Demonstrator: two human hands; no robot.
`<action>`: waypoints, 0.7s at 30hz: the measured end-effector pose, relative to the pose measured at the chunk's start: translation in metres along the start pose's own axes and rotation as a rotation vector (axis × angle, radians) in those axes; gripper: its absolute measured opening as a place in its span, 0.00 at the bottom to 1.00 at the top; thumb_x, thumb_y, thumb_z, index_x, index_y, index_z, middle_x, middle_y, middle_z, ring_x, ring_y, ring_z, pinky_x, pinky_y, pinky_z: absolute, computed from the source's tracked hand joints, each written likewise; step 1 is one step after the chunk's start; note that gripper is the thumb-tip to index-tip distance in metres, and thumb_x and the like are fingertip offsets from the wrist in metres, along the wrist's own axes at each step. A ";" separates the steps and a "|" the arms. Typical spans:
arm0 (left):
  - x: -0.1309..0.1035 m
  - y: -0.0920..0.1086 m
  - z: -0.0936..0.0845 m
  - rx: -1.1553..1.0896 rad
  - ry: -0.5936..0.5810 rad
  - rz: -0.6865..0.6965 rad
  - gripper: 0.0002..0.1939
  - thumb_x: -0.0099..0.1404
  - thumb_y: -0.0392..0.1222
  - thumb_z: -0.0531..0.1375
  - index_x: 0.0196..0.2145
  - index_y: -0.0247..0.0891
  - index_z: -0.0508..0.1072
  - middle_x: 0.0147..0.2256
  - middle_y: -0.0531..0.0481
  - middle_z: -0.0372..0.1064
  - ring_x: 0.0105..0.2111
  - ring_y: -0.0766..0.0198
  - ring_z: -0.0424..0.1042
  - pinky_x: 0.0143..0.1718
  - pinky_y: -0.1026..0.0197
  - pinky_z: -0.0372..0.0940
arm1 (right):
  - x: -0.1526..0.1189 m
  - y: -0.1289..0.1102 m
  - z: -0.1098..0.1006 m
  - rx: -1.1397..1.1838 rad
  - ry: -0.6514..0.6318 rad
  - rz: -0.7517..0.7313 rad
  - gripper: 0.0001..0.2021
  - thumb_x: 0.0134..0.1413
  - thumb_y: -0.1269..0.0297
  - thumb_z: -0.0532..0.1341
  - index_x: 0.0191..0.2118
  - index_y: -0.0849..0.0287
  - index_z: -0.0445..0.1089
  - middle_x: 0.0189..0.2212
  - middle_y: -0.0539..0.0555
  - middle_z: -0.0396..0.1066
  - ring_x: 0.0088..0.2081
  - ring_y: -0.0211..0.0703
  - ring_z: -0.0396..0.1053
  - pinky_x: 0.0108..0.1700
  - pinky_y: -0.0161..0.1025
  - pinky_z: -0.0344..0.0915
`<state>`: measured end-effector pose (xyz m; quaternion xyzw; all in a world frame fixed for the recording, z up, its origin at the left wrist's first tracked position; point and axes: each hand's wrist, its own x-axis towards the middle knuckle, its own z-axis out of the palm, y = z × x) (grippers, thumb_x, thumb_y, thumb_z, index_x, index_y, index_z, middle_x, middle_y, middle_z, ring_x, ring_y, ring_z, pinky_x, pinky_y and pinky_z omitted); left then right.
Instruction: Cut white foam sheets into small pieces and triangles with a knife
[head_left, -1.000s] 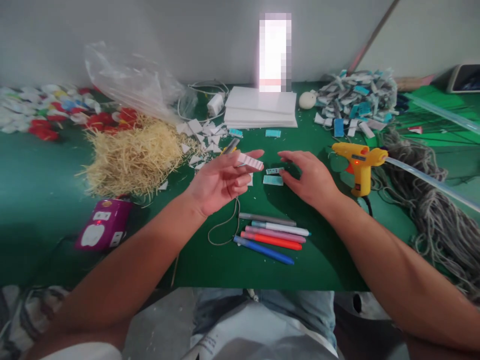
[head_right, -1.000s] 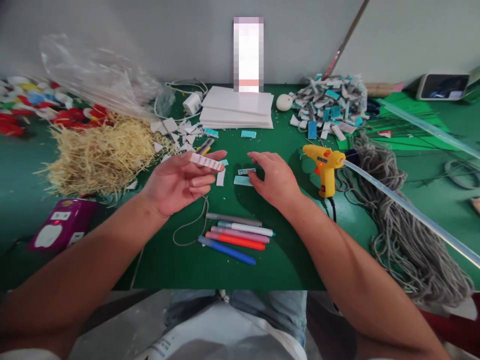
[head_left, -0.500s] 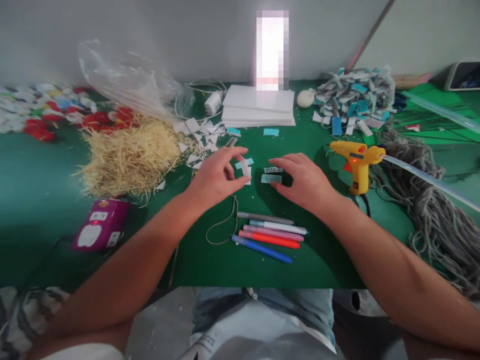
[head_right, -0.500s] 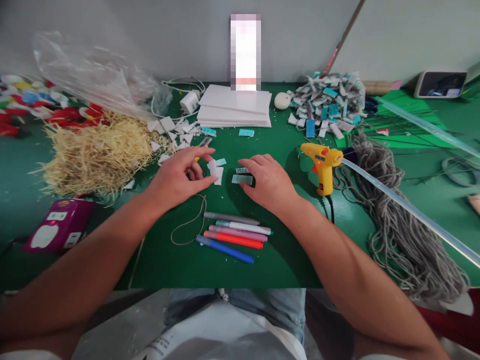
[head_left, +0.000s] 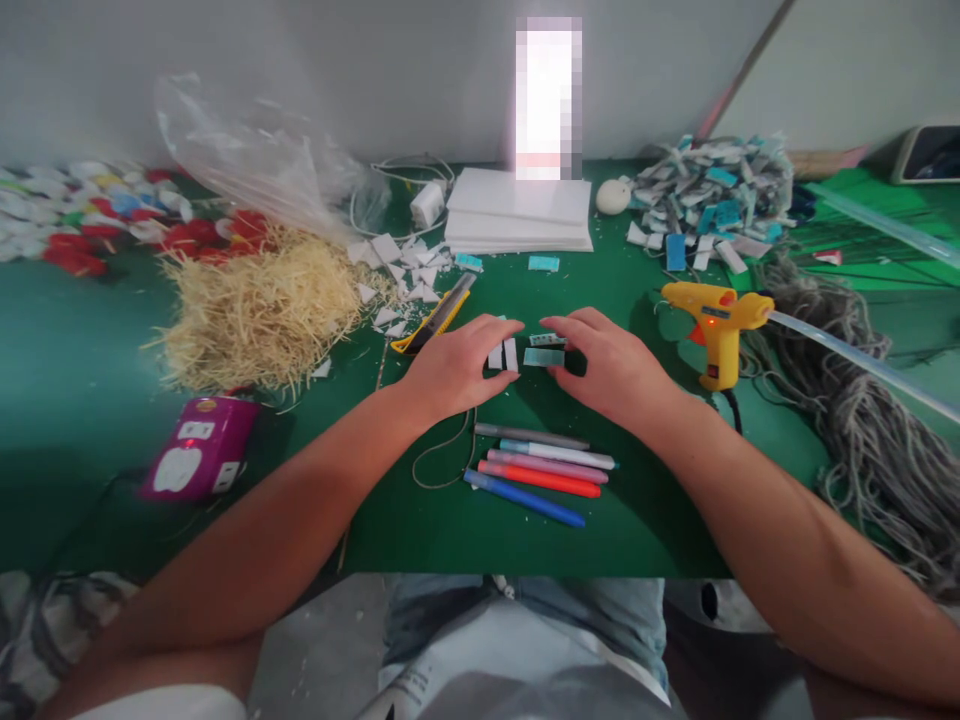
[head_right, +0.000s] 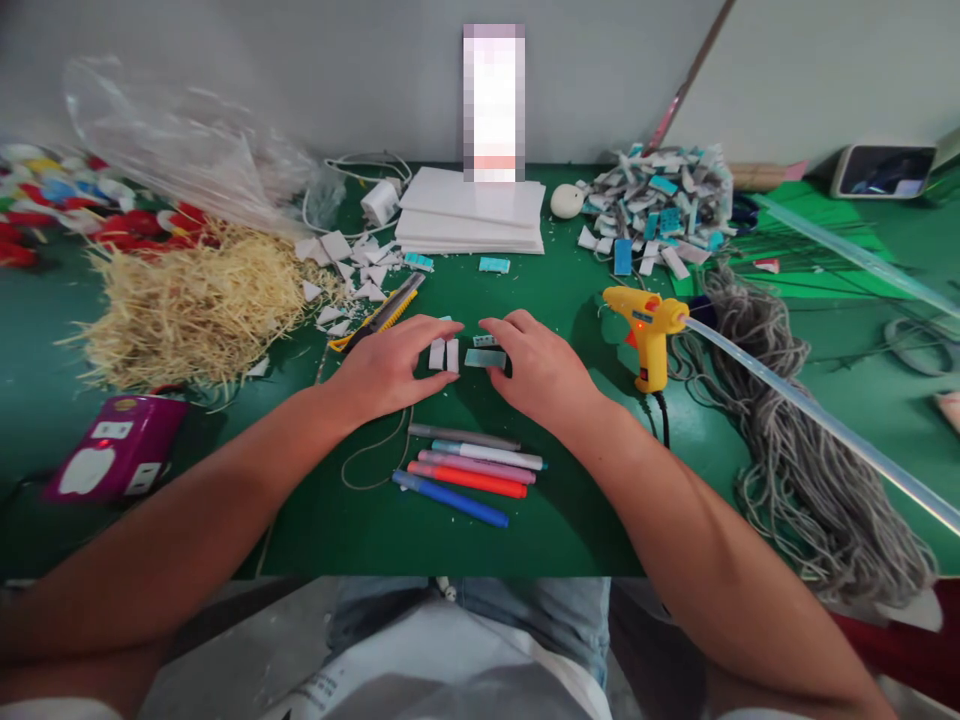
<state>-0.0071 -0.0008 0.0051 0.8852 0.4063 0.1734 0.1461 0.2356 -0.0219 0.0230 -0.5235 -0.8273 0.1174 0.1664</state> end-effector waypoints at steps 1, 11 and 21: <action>0.000 0.000 0.000 -0.002 -0.004 -0.004 0.26 0.71 0.43 0.64 0.64 0.36 0.70 0.59 0.40 0.75 0.59 0.49 0.76 0.57 0.52 0.74 | 0.000 0.000 0.000 0.005 -0.011 -0.007 0.25 0.57 0.69 0.63 0.61 0.61 0.76 0.50 0.63 0.78 0.41 0.51 0.76 0.46 0.48 0.76; 0.000 0.000 -0.004 -0.015 -0.025 0.001 0.27 0.71 0.43 0.62 0.66 0.38 0.70 0.61 0.42 0.74 0.61 0.52 0.75 0.59 0.55 0.73 | 0.000 -0.001 -0.004 0.019 -0.030 0.045 0.25 0.56 0.69 0.64 0.61 0.58 0.76 0.47 0.59 0.76 0.35 0.45 0.74 0.42 0.43 0.74; -0.004 -0.004 -0.021 0.115 -0.069 -0.058 0.30 0.71 0.48 0.63 0.67 0.40 0.68 0.63 0.41 0.72 0.60 0.48 0.75 0.51 0.55 0.76 | -0.003 -0.004 -0.011 -0.073 -0.021 0.056 0.25 0.59 0.63 0.63 0.62 0.58 0.76 0.43 0.58 0.79 0.35 0.48 0.75 0.37 0.43 0.72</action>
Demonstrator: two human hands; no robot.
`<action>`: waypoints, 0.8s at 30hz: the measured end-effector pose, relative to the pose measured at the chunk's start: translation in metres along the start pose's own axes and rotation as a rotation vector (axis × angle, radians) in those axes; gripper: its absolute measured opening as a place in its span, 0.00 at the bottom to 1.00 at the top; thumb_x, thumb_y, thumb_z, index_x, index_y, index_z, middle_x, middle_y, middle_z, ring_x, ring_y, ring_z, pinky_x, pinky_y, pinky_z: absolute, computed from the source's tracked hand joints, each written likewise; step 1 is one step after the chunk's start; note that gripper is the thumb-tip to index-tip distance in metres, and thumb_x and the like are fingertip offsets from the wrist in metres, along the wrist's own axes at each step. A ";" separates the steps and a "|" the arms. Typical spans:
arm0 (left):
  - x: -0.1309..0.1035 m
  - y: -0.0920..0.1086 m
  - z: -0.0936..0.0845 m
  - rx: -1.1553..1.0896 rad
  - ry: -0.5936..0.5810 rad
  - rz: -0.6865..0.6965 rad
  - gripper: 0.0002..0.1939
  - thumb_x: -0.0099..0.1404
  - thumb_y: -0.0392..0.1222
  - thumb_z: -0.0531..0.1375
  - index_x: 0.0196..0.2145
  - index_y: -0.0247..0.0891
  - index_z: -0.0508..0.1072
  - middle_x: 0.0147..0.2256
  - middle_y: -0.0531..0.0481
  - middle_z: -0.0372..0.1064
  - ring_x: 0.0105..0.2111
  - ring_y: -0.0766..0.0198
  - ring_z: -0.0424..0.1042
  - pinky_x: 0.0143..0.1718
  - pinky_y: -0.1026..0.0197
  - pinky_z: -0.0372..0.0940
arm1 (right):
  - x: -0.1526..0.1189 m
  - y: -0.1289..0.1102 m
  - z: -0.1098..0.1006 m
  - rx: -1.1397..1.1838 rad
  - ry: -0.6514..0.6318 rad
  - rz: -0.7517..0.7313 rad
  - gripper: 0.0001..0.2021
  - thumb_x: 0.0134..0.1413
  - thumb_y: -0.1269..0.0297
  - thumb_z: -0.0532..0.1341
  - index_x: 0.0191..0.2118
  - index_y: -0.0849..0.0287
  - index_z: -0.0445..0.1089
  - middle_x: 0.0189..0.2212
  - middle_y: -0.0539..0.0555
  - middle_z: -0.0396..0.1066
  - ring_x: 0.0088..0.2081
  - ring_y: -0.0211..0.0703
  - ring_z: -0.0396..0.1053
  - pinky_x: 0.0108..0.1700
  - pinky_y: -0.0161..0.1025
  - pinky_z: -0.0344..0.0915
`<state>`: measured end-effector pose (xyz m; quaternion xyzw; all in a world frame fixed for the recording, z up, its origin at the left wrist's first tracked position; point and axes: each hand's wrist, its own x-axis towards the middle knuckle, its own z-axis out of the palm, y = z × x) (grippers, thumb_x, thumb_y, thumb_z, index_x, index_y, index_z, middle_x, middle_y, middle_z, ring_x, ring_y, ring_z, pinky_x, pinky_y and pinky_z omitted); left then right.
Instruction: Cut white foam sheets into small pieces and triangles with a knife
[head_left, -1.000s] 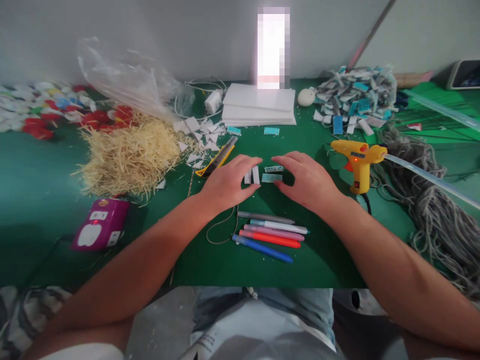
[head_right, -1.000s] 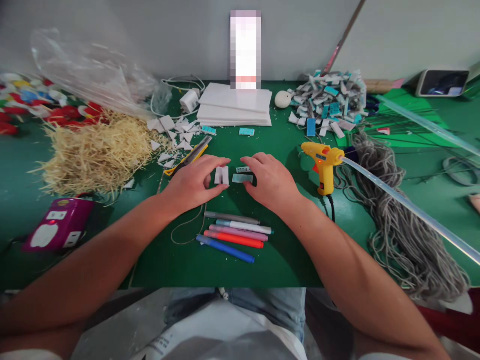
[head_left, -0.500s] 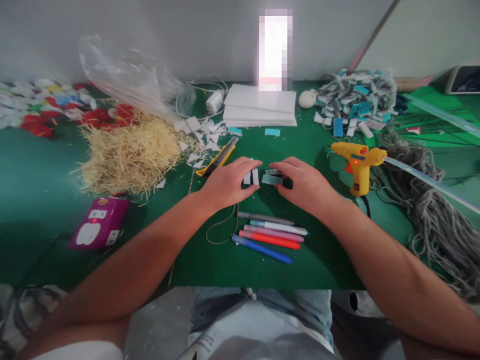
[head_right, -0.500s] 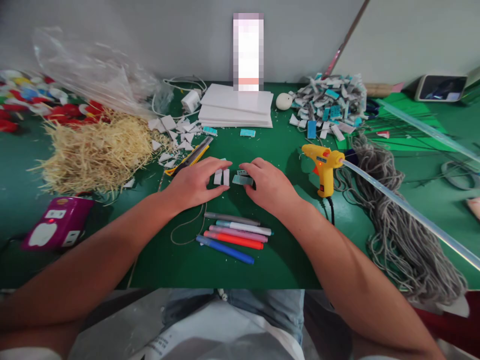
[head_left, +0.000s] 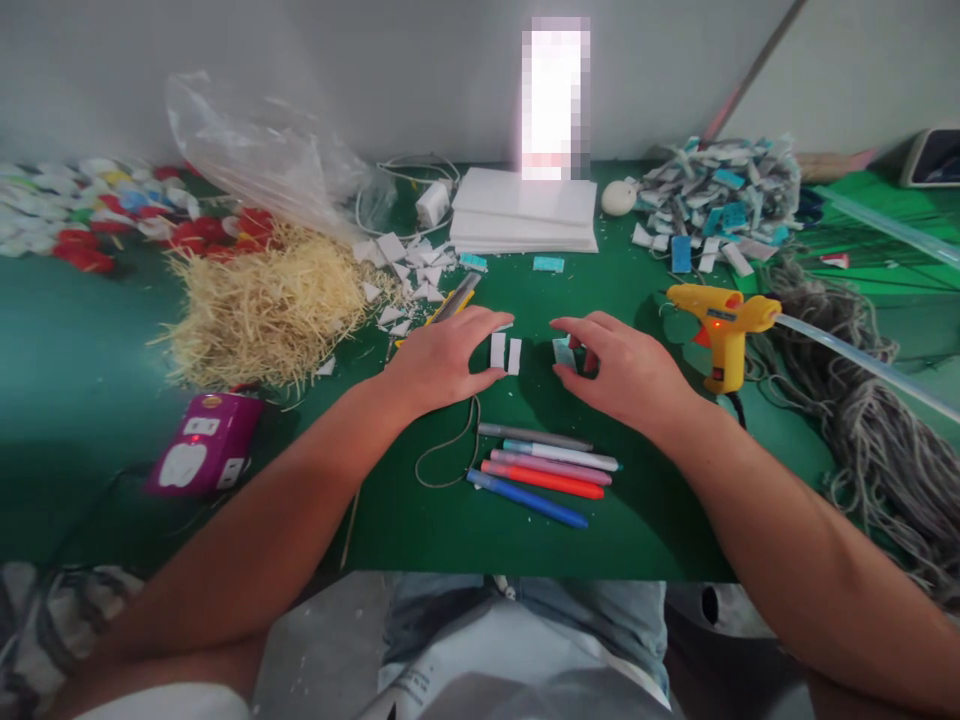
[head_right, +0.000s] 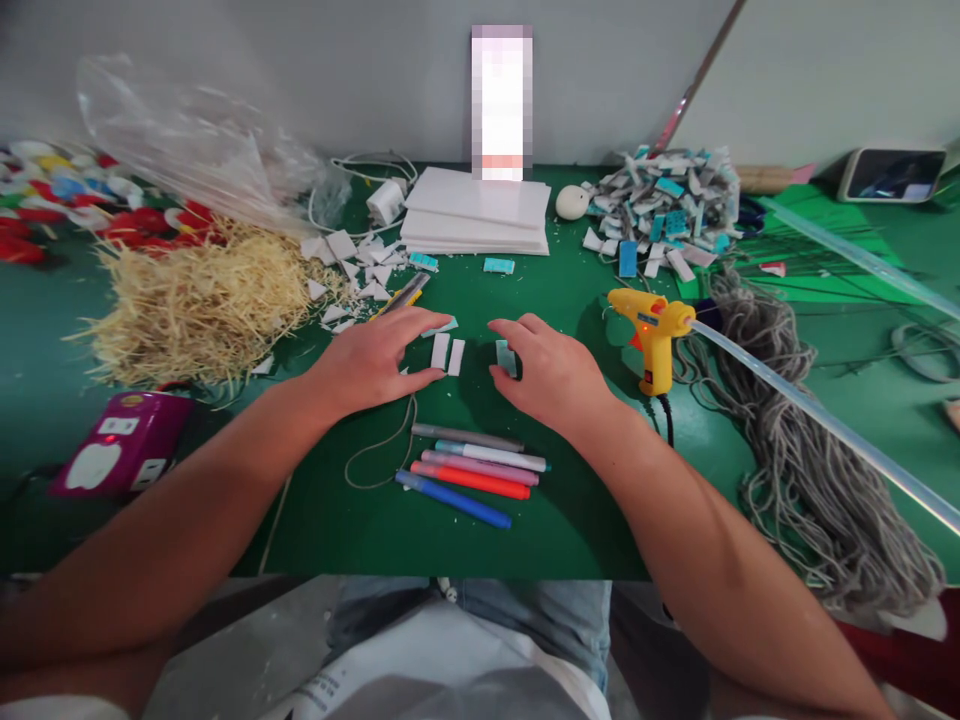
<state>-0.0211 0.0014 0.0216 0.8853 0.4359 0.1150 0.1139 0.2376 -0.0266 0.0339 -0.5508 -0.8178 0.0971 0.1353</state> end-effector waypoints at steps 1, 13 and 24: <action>-0.001 -0.001 -0.001 0.011 -0.010 -0.007 0.30 0.71 0.48 0.63 0.68 0.41 0.68 0.64 0.42 0.72 0.61 0.48 0.75 0.51 0.54 0.76 | 0.000 0.001 -0.001 -0.004 0.015 -0.030 0.25 0.60 0.64 0.61 0.62 0.59 0.76 0.45 0.60 0.80 0.37 0.49 0.76 0.39 0.44 0.73; -0.001 -0.001 0.005 -0.008 -0.036 0.038 0.32 0.71 0.50 0.65 0.69 0.39 0.67 0.64 0.40 0.72 0.63 0.47 0.74 0.58 0.52 0.75 | 0.004 0.024 0.010 0.031 0.047 -0.229 0.33 0.53 0.65 0.62 0.67 0.58 0.70 0.56 0.64 0.79 0.62 0.64 0.70 0.71 0.72 0.57; 0.003 0.003 0.015 -0.026 0.010 0.092 0.27 0.74 0.46 0.61 0.67 0.37 0.68 0.61 0.39 0.74 0.60 0.50 0.76 0.55 0.56 0.75 | 0.010 0.025 0.013 0.088 0.027 -0.189 0.30 0.57 0.62 0.62 0.65 0.57 0.70 0.56 0.63 0.79 0.60 0.60 0.74 0.72 0.71 0.56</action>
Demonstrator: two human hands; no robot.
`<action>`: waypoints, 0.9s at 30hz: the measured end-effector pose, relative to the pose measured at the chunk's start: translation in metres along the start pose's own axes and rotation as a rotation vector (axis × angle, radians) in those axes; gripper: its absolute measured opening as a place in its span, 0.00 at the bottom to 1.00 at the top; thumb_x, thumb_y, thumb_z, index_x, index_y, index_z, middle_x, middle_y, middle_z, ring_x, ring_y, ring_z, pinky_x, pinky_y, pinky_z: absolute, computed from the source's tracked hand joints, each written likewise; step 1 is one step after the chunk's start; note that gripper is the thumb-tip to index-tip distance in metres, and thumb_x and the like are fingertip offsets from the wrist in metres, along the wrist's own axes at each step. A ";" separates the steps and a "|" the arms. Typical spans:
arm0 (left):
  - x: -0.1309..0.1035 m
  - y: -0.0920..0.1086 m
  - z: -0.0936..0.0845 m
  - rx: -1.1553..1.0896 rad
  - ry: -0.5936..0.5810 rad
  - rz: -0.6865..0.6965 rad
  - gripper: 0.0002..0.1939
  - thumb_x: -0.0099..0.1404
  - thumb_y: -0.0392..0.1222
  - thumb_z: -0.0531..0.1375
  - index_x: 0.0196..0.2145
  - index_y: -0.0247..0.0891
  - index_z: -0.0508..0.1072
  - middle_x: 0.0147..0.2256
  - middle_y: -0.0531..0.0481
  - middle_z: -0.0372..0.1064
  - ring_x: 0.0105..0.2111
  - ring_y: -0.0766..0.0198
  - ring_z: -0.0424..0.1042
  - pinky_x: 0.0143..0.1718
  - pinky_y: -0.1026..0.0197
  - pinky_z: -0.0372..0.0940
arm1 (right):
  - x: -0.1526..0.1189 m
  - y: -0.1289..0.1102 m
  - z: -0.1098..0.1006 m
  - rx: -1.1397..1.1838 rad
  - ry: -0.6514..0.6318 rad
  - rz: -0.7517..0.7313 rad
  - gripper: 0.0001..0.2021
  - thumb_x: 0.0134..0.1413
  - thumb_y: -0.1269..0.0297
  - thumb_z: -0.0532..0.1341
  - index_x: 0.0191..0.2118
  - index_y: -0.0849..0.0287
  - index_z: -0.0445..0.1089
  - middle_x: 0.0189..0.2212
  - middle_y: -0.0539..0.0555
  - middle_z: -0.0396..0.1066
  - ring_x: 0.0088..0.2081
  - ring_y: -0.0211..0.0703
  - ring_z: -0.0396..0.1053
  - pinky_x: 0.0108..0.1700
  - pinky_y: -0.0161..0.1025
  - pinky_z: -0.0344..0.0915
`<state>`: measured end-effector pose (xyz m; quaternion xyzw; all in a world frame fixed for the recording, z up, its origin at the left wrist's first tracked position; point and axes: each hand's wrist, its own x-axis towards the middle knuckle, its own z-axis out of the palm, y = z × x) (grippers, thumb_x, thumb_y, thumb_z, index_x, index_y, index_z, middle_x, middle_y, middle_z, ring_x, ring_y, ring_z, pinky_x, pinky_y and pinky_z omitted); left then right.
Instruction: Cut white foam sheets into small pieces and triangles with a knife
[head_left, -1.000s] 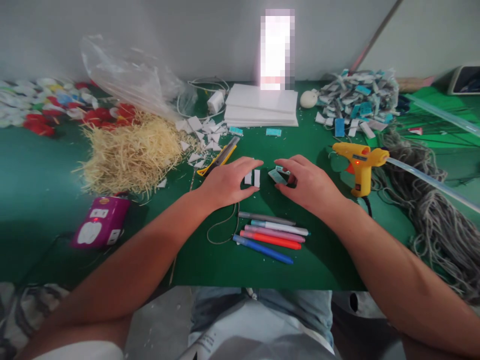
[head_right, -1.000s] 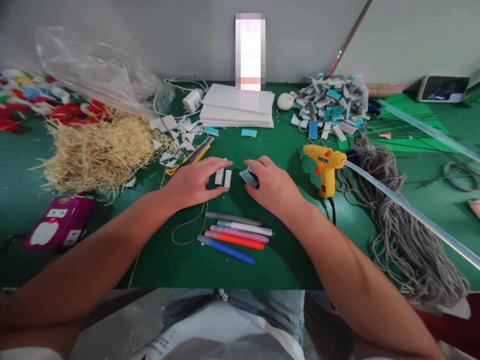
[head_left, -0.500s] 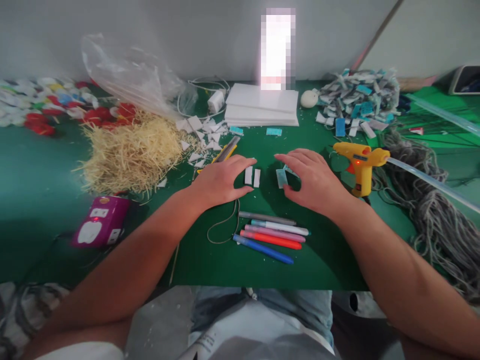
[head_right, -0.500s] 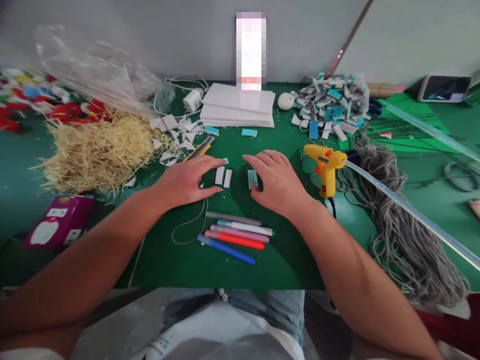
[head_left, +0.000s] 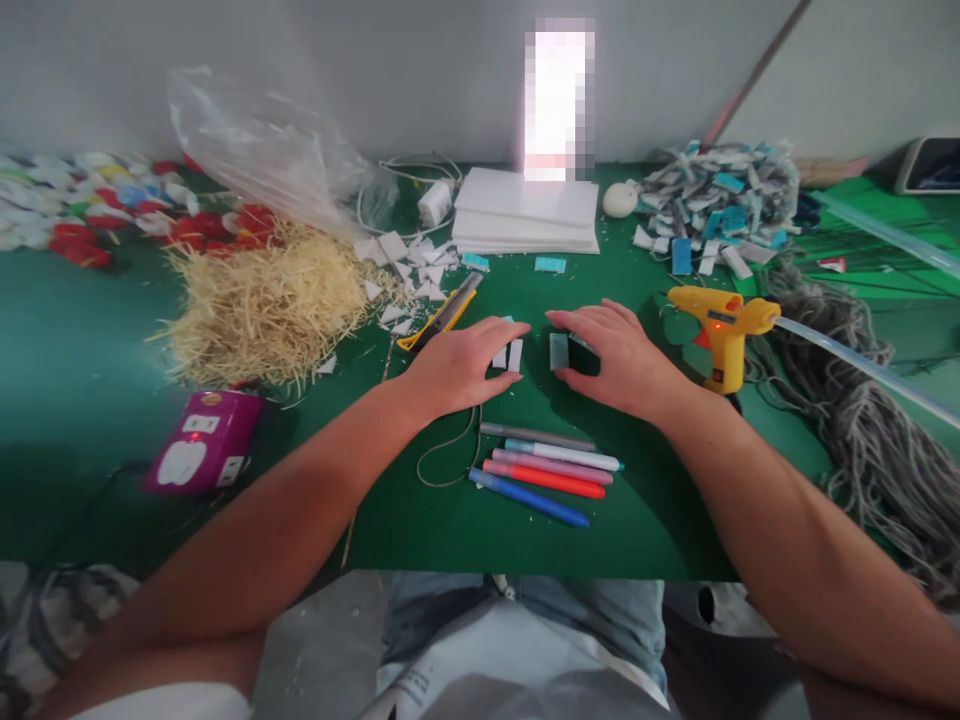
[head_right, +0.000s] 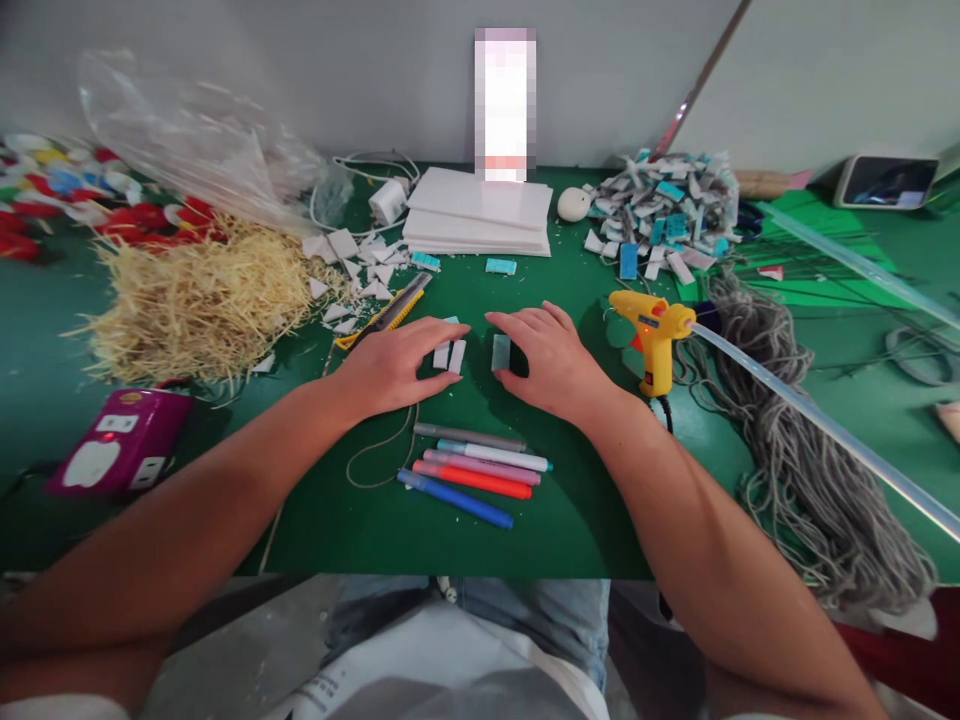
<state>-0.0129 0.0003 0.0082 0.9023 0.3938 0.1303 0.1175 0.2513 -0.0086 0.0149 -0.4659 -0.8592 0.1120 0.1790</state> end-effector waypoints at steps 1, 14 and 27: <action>0.000 0.000 0.000 -0.001 -0.001 -0.003 0.27 0.74 0.46 0.61 0.67 0.37 0.68 0.61 0.38 0.74 0.60 0.50 0.76 0.54 0.56 0.75 | 0.000 0.000 0.000 -0.001 0.001 0.011 0.30 0.56 0.62 0.63 0.65 0.56 0.70 0.56 0.63 0.79 0.59 0.60 0.74 0.72 0.70 0.56; 0.000 0.000 -0.001 -0.020 -0.009 -0.006 0.28 0.75 0.47 0.60 0.69 0.38 0.66 0.63 0.39 0.73 0.61 0.51 0.76 0.54 0.56 0.75 | 0.009 -0.003 -0.007 0.060 0.055 0.076 0.22 0.66 0.66 0.52 0.59 0.55 0.76 0.48 0.58 0.84 0.52 0.54 0.78 0.72 0.68 0.56; 0.002 0.001 0.001 -0.005 0.014 -0.017 0.28 0.74 0.46 0.60 0.68 0.37 0.68 0.63 0.39 0.73 0.60 0.51 0.77 0.53 0.57 0.75 | 0.003 0.003 -0.015 -0.146 0.001 0.379 0.22 0.52 0.63 0.65 0.54 0.54 0.80 0.33 0.54 0.80 0.34 0.52 0.76 0.35 0.45 0.70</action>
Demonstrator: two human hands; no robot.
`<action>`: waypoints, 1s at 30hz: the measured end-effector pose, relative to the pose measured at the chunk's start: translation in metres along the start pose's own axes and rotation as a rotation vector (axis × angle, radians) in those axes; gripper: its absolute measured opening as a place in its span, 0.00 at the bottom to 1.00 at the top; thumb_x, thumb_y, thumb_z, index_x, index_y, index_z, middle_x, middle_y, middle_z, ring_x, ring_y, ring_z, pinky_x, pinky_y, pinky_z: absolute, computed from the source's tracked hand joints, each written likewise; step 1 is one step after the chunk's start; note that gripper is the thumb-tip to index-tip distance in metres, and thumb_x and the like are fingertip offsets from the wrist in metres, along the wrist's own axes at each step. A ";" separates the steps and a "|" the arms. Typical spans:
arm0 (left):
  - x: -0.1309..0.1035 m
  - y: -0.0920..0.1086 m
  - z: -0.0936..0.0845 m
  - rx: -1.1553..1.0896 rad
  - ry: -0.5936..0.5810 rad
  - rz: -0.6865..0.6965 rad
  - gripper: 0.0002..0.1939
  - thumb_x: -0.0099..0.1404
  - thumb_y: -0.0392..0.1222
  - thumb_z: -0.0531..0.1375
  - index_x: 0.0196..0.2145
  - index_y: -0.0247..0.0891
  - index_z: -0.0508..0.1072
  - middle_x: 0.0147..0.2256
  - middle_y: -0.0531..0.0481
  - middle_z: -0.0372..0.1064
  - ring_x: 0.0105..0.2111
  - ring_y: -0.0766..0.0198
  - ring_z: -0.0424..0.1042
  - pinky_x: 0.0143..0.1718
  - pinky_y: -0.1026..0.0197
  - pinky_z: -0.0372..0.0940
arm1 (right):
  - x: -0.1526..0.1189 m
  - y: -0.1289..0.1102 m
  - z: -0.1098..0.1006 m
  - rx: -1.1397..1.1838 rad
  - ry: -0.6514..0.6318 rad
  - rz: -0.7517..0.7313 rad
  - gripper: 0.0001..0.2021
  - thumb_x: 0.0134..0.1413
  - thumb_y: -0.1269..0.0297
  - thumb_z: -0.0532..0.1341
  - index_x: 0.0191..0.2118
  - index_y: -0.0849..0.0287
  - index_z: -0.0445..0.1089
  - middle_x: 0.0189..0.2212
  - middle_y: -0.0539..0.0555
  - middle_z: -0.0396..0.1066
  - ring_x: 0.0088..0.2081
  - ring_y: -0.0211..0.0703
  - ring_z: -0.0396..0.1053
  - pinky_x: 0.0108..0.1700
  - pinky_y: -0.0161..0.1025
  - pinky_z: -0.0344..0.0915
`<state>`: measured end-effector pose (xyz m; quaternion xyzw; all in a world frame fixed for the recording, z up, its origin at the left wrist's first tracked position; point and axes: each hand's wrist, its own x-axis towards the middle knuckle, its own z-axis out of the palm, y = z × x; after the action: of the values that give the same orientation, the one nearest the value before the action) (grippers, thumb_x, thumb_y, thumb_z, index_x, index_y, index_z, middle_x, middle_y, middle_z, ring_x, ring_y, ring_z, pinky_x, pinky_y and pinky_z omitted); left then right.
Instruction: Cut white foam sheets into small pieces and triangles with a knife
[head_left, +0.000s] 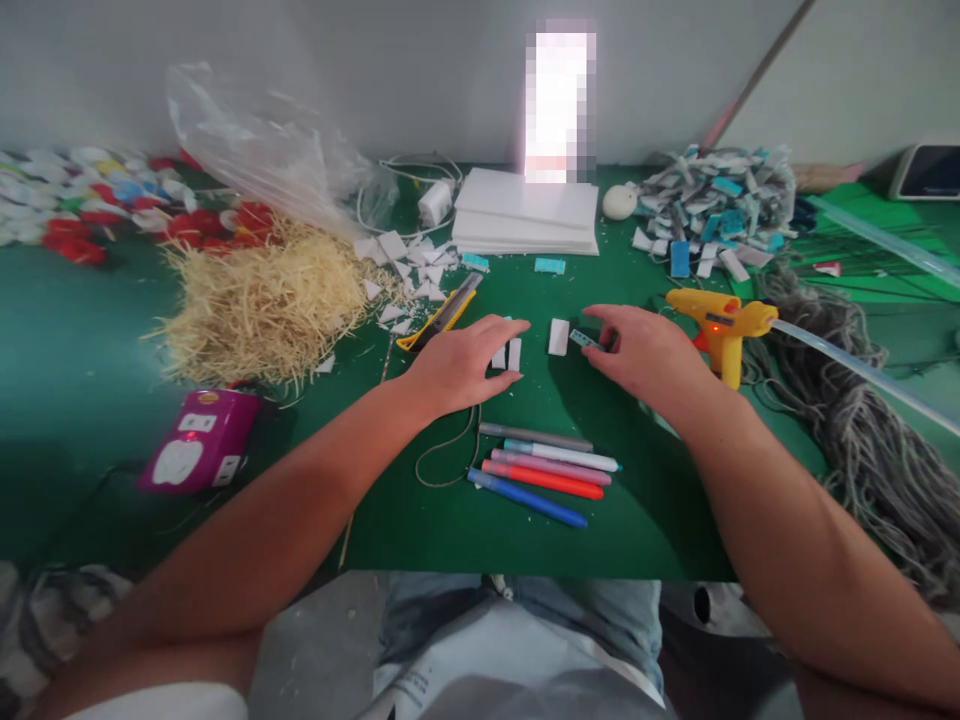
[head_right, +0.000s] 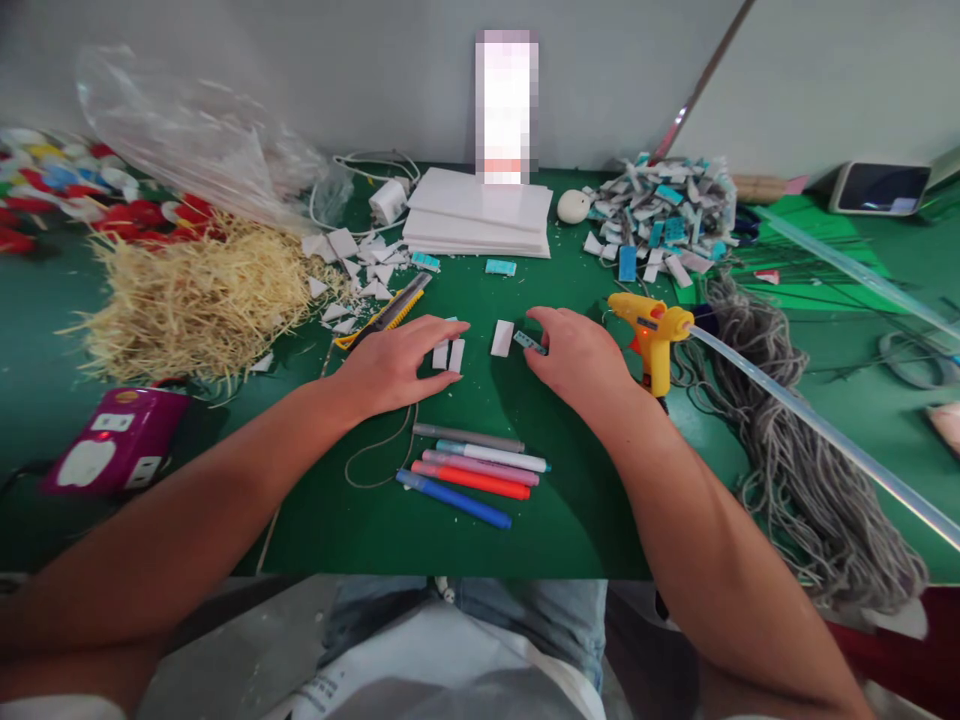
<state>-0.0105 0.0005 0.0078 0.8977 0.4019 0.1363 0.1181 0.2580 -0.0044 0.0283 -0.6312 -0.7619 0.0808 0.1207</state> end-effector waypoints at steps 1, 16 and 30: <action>0.000 0.000 0.000 -0.001 0.005 -0.002 0.28 0.74 0.46 0.60 0.68 0.37 0.68 0.63 0.39 0.73 0.59 0.51 0.77 0.53 0.57 0.75 | 0.000 -0.001 -0.001 -0.014 -0.005 0.019 0.23 0.53 0.63 0.64 0.55 0.55 0.80 0.31 0.54 0.80 0.34 0.52 0.76 0.34 0.45 0.69; 0.002 0.002 0.000 -0.014 -0.004 -0.010 0.28 0.73 0.45 0.62 0.68 0.36 0.68 0.61 0.38 0.74 0.58 0.49 0.78 0.53 0.55 0.75 | -0.018 -0.039 -0.001 0.406 -0.101 0.031 0.24 0.57 0.68 0.61 0.59 0.58 0.78 0.30 0.51 0.82 0.29 0.43 0.76 0.38 0.40 0.74; 0.004 0.001 0.003 -0.041 0.008 -0.018 0.27 0.73 0.47 0.61 0.67 0.39 0.68 0.62 0.40 0.72 0.60 0.49 0.76 0.56 0.55 0.74 | 0.003 -0.010 0.014 0.166 0.040 -0.256 0.28 0.59 0.65 0.62 0.66 0.61 0.72 0.60 0.66 0.78 0.60 0.64 0.75 0.64 0.67 0.70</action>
<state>-0.0065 0.0029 0.0057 0.8910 0.4075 0.1467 0.1360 0.2444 -0.0026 0.0182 -0.5183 -0.8243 0.1146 0.1970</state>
